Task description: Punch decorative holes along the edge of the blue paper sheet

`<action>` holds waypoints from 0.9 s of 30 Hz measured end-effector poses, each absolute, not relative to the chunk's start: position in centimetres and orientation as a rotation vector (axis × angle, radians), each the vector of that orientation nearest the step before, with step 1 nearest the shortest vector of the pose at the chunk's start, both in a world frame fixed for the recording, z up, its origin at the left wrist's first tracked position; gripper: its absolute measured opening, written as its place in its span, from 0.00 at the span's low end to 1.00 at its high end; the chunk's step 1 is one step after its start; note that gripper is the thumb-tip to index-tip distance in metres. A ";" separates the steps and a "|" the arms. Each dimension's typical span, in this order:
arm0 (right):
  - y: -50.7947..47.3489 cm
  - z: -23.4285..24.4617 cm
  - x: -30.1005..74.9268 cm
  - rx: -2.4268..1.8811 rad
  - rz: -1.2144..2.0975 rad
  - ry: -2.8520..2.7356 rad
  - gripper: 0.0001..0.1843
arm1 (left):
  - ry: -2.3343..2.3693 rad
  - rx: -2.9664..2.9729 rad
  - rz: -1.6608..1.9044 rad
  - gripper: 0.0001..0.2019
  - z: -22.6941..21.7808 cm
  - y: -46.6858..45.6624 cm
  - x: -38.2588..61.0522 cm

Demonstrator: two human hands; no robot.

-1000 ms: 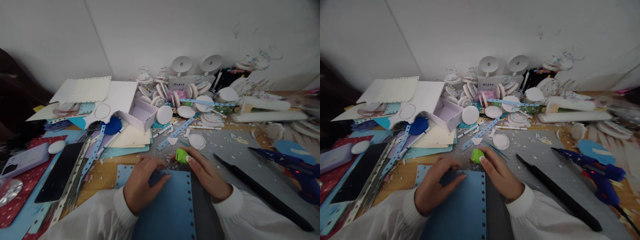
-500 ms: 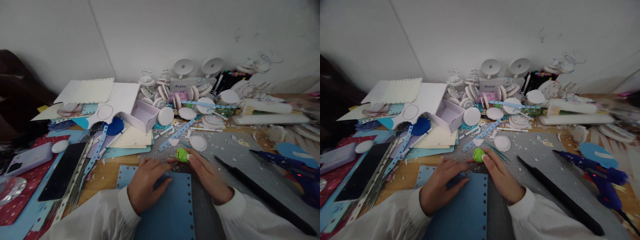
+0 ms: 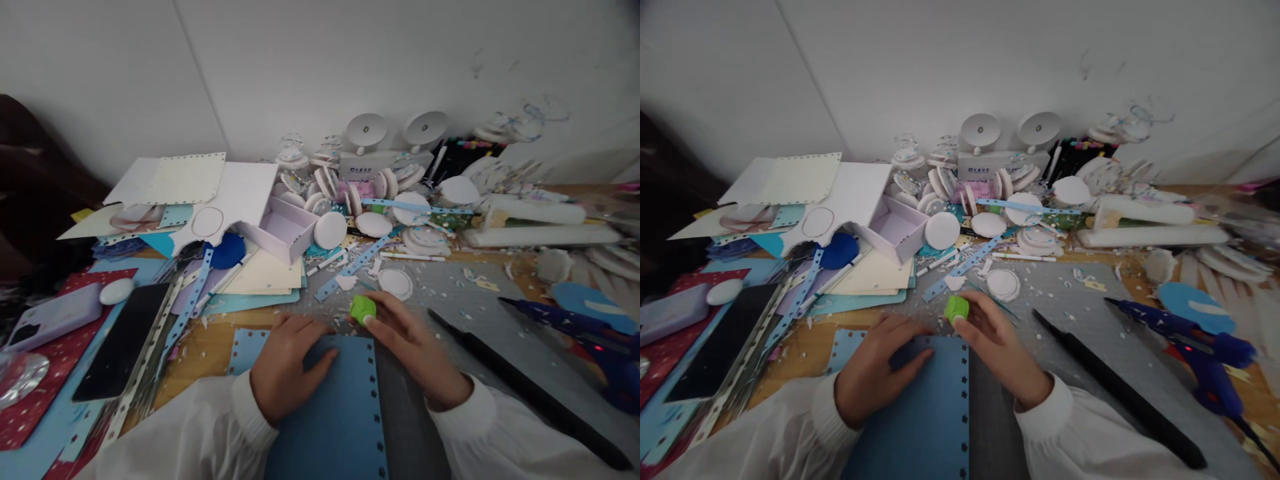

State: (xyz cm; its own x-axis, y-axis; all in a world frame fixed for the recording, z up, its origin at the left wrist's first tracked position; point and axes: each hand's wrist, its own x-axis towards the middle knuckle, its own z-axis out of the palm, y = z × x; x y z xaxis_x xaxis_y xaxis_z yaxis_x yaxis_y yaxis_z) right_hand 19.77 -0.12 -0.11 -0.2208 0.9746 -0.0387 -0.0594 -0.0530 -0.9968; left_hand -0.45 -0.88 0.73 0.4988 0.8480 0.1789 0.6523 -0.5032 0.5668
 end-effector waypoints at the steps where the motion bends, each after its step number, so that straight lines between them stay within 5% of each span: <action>1: -0.2 -0.1 19.8 -1.085 1.427 -1.328 0.18 | 1.263 2.310 0.610 0.09 0.7 -0.9 -0.4; 27: -0.6 -0.1 19.9 -0.992 1.170 -1.852 0.18 | 1.314 2.221 0.573 0.05 2.9 -1.2 0.3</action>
State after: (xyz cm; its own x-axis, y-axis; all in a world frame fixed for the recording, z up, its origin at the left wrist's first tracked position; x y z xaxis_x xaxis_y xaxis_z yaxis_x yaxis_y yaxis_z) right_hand 19.92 -0.56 -0.13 -0.4445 0.8798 0.1682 0.2259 0.2918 -0.9294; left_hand 0.28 -1.19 2.86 0.4476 0.8881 0.1043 0.6811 -0.4142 0.6038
